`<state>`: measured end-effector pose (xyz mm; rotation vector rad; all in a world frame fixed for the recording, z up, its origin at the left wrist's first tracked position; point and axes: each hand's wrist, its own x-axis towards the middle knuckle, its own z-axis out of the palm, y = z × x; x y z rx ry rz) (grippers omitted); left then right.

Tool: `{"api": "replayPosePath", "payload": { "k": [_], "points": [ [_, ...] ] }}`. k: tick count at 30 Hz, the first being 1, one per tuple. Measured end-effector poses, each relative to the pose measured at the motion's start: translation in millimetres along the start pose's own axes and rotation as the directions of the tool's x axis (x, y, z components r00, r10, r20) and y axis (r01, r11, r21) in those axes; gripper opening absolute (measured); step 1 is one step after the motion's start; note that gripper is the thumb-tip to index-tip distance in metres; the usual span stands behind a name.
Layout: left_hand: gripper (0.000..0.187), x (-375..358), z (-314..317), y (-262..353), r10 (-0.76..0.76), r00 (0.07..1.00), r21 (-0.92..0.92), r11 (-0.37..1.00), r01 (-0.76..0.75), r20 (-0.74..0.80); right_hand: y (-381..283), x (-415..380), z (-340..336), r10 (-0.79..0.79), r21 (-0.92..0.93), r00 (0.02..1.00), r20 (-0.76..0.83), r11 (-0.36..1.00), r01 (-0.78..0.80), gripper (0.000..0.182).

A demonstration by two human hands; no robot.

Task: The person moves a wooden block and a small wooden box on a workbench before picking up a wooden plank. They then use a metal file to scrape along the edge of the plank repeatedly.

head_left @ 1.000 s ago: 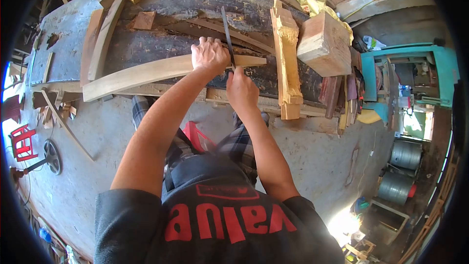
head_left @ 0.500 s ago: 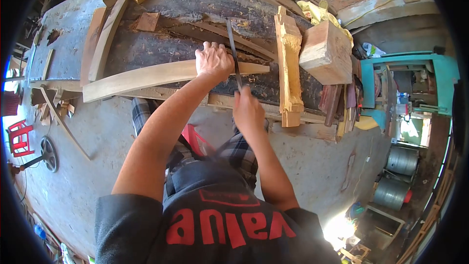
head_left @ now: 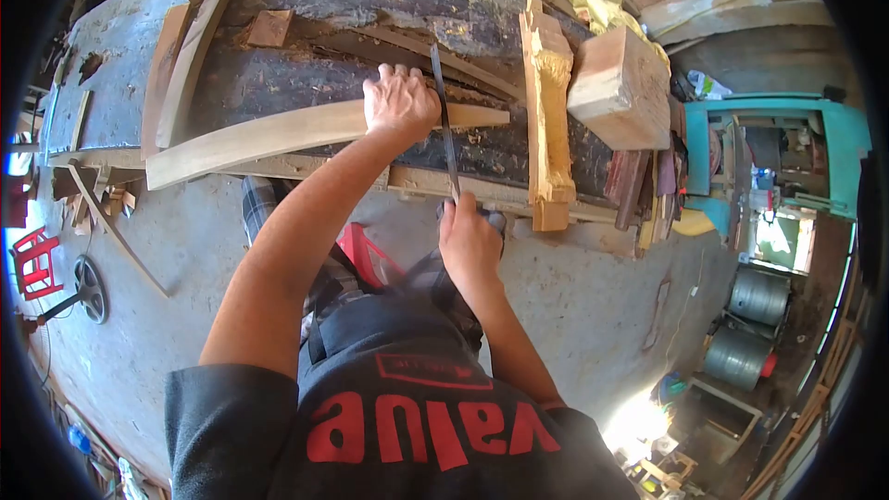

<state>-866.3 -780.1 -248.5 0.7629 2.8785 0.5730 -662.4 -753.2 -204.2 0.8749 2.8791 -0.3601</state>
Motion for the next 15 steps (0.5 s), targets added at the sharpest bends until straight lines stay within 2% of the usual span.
{"api": "replayPosePath", "payload": {
  "k": [1, 3, 6, 7, 9, 10, 13, 15],
  "points": [
    [0.035, -3.3, 1.6, 0.3, 0.012, 1.000, 0.003, 1.000, -0.012, 0.012, -0.6, 8.6, 5.3, 0.016, 0.005, 1.000, 0.003, 1.000, -0.016, 0.019],
    [0.035, -1.8, -4.0, 1.8, -0.007, 1.000, 0.009, 1.000, 0.007, 0.026, -3.5, 55.7, 17.7, -0.127, 0.071, 0.969, -0.210, 0.987, 0.145, 0.020],
    [0.035, -2.6, -5.6, 0.6, -0.008, 1.000, 0.023, 1.000, 0.007, 0.024, -8.0, 72.4, 25.3, -0.153, 0.076, 0.945, -0.289, 0.980, 0.182, 0.019],
    [0.035, -2.4, -7.1, 1.7, -0.010, 0.999, 0.022, 1.000, 0.009, 0.032, -6.4, 60.8, 22.8, -0.153, 0.074, 0.943, -0.294, 0.980, 0.182, 0.019],
    [0.035, -0.7, -7.5, 3.8, -0.010, 1.000, 0.027, 1.000, 0.010, 0.015, 1.6, 19.6, 19.0, -0.041, 0.037, 0.991, -0.129, 0.998, 0.046, 0.018],
    [0.035, -1.9, -5.4, 4.2, -0.018, 1.000, 0.037, 0.999, 0.017, 0.009, 5.0, 10.8, 20.8, -0.037, 0.032, 0.992, -0.124, 0.999, 0.042, 0.018],
    [0.035, -1.1, -1.8, 1.7, 0.011, 1.000, 0.046, 0.999, -0.011, -0.007, 6.0, 6.8, 31.6, -0.033, 0.014, 0.991, -0.126, 0.999, 0.035, 0.019],
    [0.035, -1.7, -4.6, 3.6, -0.006, 0.999, 0.029, 1.000, 0.005, 0.032, -1.0, 54.9, 32.6, -0.122, 0.064, 0.952, -0.279, 0.987, 0.145, 0.020]
  ]
}}
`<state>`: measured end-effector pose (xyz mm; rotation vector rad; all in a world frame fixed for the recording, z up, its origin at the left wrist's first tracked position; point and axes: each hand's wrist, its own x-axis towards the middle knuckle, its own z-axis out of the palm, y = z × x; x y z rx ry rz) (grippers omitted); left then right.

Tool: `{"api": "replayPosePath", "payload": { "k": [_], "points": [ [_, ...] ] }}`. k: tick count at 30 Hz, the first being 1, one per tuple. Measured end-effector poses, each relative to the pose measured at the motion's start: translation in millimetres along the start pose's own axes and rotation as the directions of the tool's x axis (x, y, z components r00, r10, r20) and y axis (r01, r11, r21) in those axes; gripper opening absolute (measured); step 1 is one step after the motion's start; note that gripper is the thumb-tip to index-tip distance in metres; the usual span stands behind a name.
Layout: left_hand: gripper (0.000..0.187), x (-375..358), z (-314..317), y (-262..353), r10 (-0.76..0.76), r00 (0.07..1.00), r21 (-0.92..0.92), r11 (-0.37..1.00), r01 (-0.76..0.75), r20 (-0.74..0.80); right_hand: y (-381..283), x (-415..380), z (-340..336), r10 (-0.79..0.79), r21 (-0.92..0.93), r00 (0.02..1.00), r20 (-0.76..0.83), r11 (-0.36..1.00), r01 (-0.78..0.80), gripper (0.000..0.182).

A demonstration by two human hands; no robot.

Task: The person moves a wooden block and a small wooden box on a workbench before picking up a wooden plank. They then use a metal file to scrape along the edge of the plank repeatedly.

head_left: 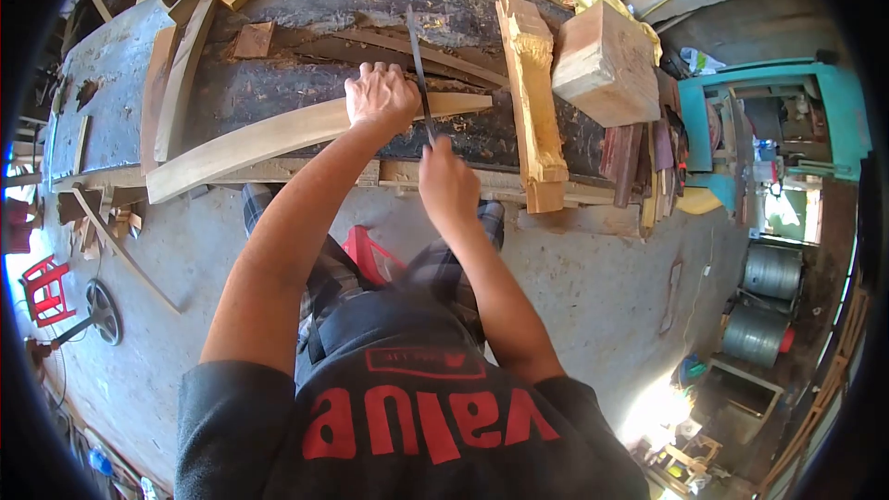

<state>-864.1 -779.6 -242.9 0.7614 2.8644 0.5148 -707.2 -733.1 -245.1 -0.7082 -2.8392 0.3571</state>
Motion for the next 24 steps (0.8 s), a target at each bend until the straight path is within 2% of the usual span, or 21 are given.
{"api": "replayPosePath", "payload": {
  "k": [4, 6, 7, 10, 12, 16, 18, 22, 24],
  "points": [
    [0.036, -0.2, -3.8, -0.6, -0.015, 1.000, -0.010, 1.000, 0.015, 0.012, -5.5, -7.0, -6.9, 0.026, -0.033, 1.000, 0.011, 0.999, -0.026, 0.021],
    [0.036, 2.6, -2.5, 1.1, -0.021, 1.000, -0.016, 1.000, 0.021, 0.020, -2.7, -49.8, -22.0, 0.131, -0.054, 0.973, 0.191, 0.991, -0.123, 0.019],
    [0.036, 3.6, -1.5, 0.9, -0.020, 1.000, -0.009, 1.000, 0.020, 0.005, -0.1, -49.2, -20.2, 0.129, -0.059, 0.971, 0.200, 0.991, -0.119, 0.019],
    [0.037, 1.3, 0.3, 0.9, 0.002, 1.000, 0.009, 1.000, -0.002, 0.018, 1.7, -40.7, -7.3, 0.101, -0.076, 0.987, 0.121, 0.993, -0.093, 0.020],
    [0.036, 3.0, -1.8, 1.3, -0.027, 0.999, 0.011, 1.000, 0.027, 0.022, -1.2, 9.0, 8.5, -0.014, 0.002, 0.999, -0.039, 1.000, 0.014, 0.019],
    [0.036, -0.1, -7.4, 3.0, -0.031, 0.999, 0.008, 0.999, 0.031, 0.026, -1.4, -8.2, 0.6, 0.005, 0.017, 1.000, -0.018, 1.000, -0.005, 0.020],
    [0.036, 3.7, -7.9, 2.9, -0.031, 0.998, 0.007, 1.000, 0.031, 0.046, 0.7, -52.4, -13.1, 0.121, -0.059, 0.982, 0.146, 0.992, -0.114, 0.020],
    [0.035, -0.5, 1.6, 0.5, -0.009, 1.000, 0.024, 1.000, 0.009, 0.013, 0.6, -47.5, -7.2, 0.126, -0.037, 0.982, 0.143, 0.992, -0.122, 0.021],
    [0.035, 1.4, -0.2, 0.8, -0.003, 1.000, 0.025, 1.000, 0.003, -0.016, -1.9, 2.8, 5.8, 0.027, 0.025, 1.000, 0.010, 0.999, -0.028, 0.021]
  ]
}}
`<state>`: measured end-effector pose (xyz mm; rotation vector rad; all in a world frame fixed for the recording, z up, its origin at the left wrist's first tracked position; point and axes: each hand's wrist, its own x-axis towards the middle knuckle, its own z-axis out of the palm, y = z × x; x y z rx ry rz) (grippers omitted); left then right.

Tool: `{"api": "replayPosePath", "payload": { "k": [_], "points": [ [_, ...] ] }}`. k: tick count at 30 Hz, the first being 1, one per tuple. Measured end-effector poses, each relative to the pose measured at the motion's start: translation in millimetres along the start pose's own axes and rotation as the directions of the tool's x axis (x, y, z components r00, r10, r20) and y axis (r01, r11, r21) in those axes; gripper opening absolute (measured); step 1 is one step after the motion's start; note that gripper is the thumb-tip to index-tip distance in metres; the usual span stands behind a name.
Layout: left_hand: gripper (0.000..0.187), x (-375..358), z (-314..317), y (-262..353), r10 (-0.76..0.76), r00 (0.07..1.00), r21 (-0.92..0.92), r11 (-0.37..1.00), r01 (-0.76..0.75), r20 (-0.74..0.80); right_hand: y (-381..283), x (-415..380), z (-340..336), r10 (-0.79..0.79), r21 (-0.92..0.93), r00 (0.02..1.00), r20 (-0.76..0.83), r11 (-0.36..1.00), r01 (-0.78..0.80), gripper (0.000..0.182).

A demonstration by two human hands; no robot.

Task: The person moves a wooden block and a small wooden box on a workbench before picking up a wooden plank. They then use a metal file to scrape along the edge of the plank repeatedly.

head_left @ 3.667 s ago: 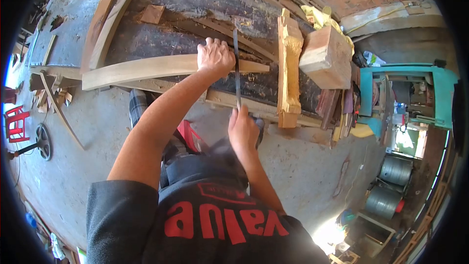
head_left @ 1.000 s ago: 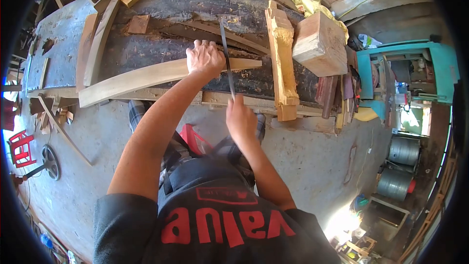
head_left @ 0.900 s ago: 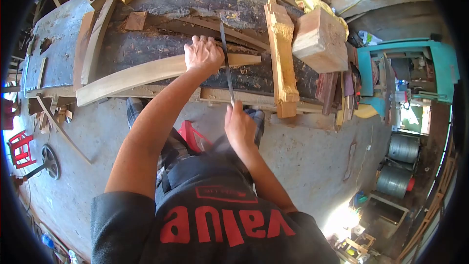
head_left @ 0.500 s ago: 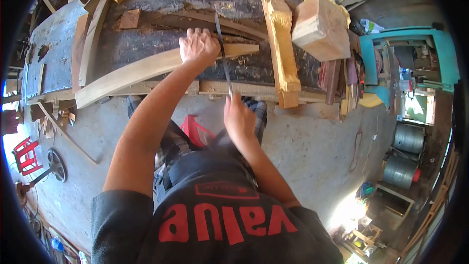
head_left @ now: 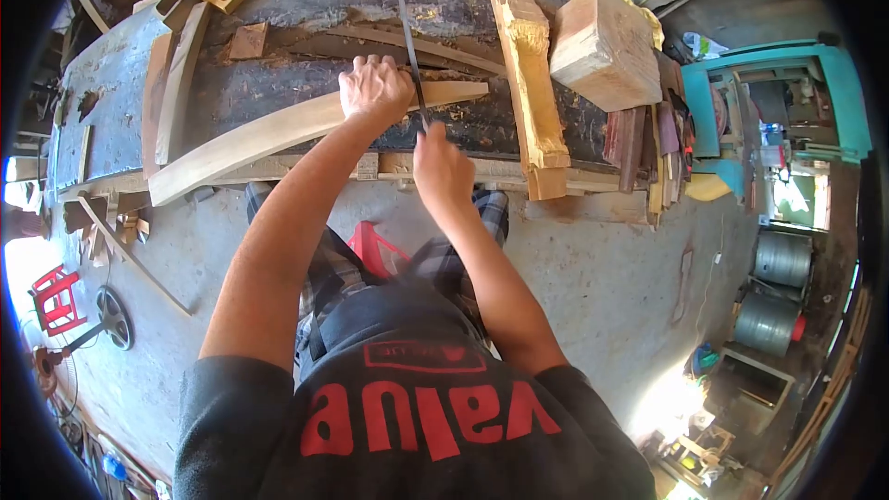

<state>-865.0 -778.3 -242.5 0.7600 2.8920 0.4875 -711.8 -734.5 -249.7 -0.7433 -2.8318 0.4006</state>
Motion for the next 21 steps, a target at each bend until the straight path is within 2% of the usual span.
{"api": "replayPosePath", "payload": {
  "k": [3, 5, 6, 7, 10, 12, 14, 15, 17, 18, 20, 21],
  "points": [
    [0.035, 0.9, 0.5, -1.7, -0.013, 1.000, -0.015, 1.000, 0.013, 0.011, -1.4, 1.5, 0.5, 0.010, 0.033, 1.000, -0.018, 0.999, -0.009, 0.021],
    [0.035, -0.8, -3.5, -0.5, -0.009, 1.000, -0.027, 1.000, 0.009, 0.006, 10.7, -42.3, -3.3, 0.053, 0.026, 0.998, 0.030, 0.998, -0.054, 0.019],
    [0.035, -1.3, -4.1, -0.1, -0.006, 1.000, -0.031, 1.000, 0.007, 0.014, 23.2, -71.4, -3.2, -0.011, 0.021, 0.999, -0.043, 1.000, 0.012, 0.018],
    [0.034, -0.2, -2.7, -0.2, -0.011, 1.000, -0.035, 0.999, 0.011, 0.006, 35.6, -98.1, -7.8, -0.035, 0.022, 0.999, -0.034, 0.999, 0.036, 0.022],
    [0.034, 1.0, 3.2, -2.2, -0.012, 0.999, -0.062, 0.998, 0.011, -0.030, 62.0, -151.5, -41.3, -0.046, 0.035, 0.998, 0.047, 0.998, 0.045, 0.022],
    [0.034, -2.2, 3.0, -3.1, -0.012, 0.999, -0.068, 0.998, 0.009, -0.048, 56.7, -154.9, -74.6, -0.048, 0.037, 0.996, 0.071, 0.998, 0.045, 0.022],
    [0.034, -4.6, 4.7, -2.7, 0.014, 0.997, -0.073, 0.997, -0.019, -0.080, 39.8, -149.6, -106.8, -0.012, -0.046, 0.987, 0.161, 0.999, 0.020, 0.023],
    [0.033, -4.8, 6.6, -2.7, 0.011, 0.996, -0.086, 0.996, -0.019, -0.089, 29.3, -147.1, -124.7, -0.030, -0.046, 0.989, 0.147, 0.998, 0.037, 0.023],
    [0.031, -6.6, 4.8, -2.2, 0.002, 0.995, -0.101, 0.995, -0.012, -0.095, 13.3, -146.9, -156.1, 0.101, -0.139, 0.957, 0.273, 0.988, -0.064, 0.024],
    [0.031, -6.2, 2.4, -2.2, 0.002, 0.997, -0.101, 0.995, -0.010, -0.082, 14.5, -149.8, -164.1, 0.086, -0.139, 0.961, 0.263, 0.989, -0.050, 0.024],
    [0.031, -5.9, 0.5, -2.0, 0.009, 0.995, -0.103, 0.995, -0.019, -0.097, 20.5, -162.6, -176.0, 0.108, -0.086, 0.987, 0.121, 0.992, -0.098, 0.022],
    [0.031, -7.3, 1.0, -2.0, 0.018, 0.995, -0.104, 0.994, -0.028, -0.100, 24.7, -167.5, -177.2, 0.104, -0.084, 0.988, 0.114, 0.992, -0.095, 0.022]
  ]
}}
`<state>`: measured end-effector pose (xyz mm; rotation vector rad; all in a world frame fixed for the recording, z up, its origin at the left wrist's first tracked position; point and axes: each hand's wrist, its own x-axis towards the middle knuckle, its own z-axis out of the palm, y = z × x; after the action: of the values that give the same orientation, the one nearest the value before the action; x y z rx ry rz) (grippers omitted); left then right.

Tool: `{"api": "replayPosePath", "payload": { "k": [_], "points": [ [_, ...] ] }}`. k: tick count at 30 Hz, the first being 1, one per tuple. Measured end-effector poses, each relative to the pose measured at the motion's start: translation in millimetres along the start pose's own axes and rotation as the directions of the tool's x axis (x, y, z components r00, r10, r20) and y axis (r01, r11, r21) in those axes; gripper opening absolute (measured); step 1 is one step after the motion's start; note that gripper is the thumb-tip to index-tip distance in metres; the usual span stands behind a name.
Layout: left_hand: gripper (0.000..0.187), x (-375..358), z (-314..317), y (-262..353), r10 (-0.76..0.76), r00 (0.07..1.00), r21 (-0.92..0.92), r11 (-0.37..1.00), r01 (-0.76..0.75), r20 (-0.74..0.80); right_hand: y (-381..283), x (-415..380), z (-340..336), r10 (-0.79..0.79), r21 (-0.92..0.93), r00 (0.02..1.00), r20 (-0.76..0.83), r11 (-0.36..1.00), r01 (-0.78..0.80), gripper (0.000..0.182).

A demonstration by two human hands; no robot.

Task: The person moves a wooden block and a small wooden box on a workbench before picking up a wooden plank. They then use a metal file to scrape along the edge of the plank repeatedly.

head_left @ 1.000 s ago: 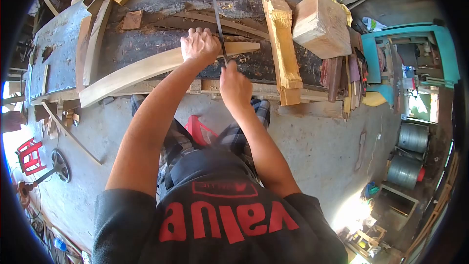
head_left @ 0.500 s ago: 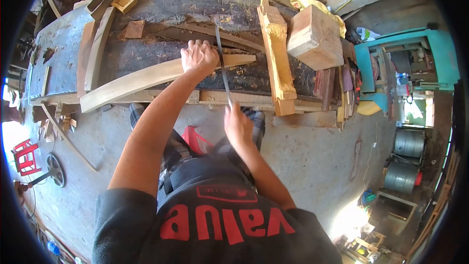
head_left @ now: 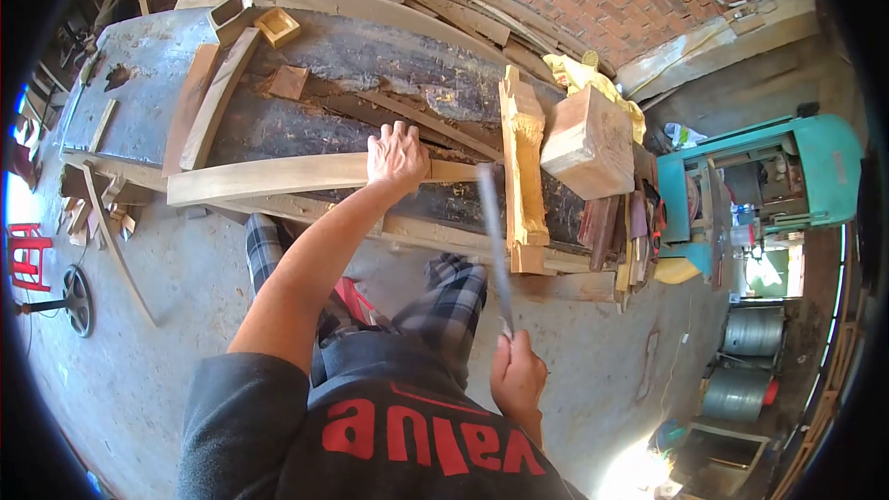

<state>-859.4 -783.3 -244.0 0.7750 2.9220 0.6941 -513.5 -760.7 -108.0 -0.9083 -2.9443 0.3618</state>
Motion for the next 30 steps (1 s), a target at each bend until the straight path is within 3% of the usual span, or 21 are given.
{"api": "replayPosePath", "payload": {
  "k": [1, 4, 5, 7, 11, 13, 15, 17, 22, 24, 27, 30],
  "points": [
    [0.031, -2.3, 2.7, -1.6, 0.000, 1.000, 0.002, 1.000, 0.000, -0.010, 5.4, -2.2, 2.3, 0.059, 0.067, 0.998, -0.033, 0.996, -0.056, 0.021],
    [0.042, -5.7, -0.8, -14.0, 0.198, 0.972, -0.106, 0.971, -0.212, -0.128, 15.6, -2.2, 14.7, 0.142, 0.223, 0.987, -0.081, 0.967, -0.121, 0.020],
    [0.042, -8.0, -2.3, -20.6, 0.196, 0.973, -0.096, 0.973, -0.208, -0.120, 17.0, -6.1, 18.6, 0.187, 0.300, 0.979, -0.078, 0.941, -0.156, 0.019],
    [0.055, -19.0, -18.1, -38.3, 0.327, 0.922, -0.029, 0.940, -0.339, -0.207, 15.3, -8.6, 24.3, 0.181, 0.339, 0.981, -0.076, 0.930, -0.145, 0.020],
    [0.061, -31.6, -41.9, -74.0, 0.321, 0.945, 0.125, 0.937, -0.327, 0.067, 14.1, 0.4, 44.2, 0.101, 0.400, 0.990, -0.101, 0.915, -0.053, 0.021],
    [0.052, -38.0, -33.7, -80.6, 0.341, 0.940, 0.045, 0.939, -0.340, -0.010, 10.8, 6.1, 50.1, 0.043, 0.430, 0.995, -0.088, 0.903, -0.001, 0.021],
    [0.047, -43.4, -33.4, -78.0, 0.464, 0.882, 0.106, 0.884, -0.455, -0.085, 5.2, 16.6, 52.7, -0.006, 0.425, 0.992, -0.129, 0.903, 0.061, 0.022],
    [0.049, -49.7, -44.8, -66.6, 0.458, 0.887, 0.103, 0.881, -0.461, 0.058, -3.0, 26.3, 52.1, -0.012, 0.456, 0.994, -0.111, 0.888, 0.061, 0.022],
    [0.065, -58.4, -41.7, -61.7, 0.428, 0.901, 0.137, 0.891, -0.433, 0.066, -12.7, 28.9, 52.6, -0.074, 0.471, 0.987, -0.143, 0.872, 0.134, 0.018],
    [0.066, -53.0, -51.4, -55.0, 0.348, 0.922, 0.030, 0.933, -0.357, 0.169, -10.9, 26.1, 55.4, -0.076, 0.481, 0.988, -0.131, 0.867, 0.131, 0.018],
    [0.061, -50.6, -48.9, -51.1, 0.385, 0.897, 0.033, 0.916, -0.401, 0.218, -5.5, 20.1, 55.4, -0.013, 0.479, 0.990, -0.137, 0.874, 0.078, 0.026],
    [0.058, -44.9, -40.8, -48.6, 0.518, 0.845, 0.036, 0.850, -0.526, 0.131, 6.3, 22.6, 58.9, 0.030, 0.481, 0.984, -0.176, 0.875, 0.059, 0.026]
  ]
}}
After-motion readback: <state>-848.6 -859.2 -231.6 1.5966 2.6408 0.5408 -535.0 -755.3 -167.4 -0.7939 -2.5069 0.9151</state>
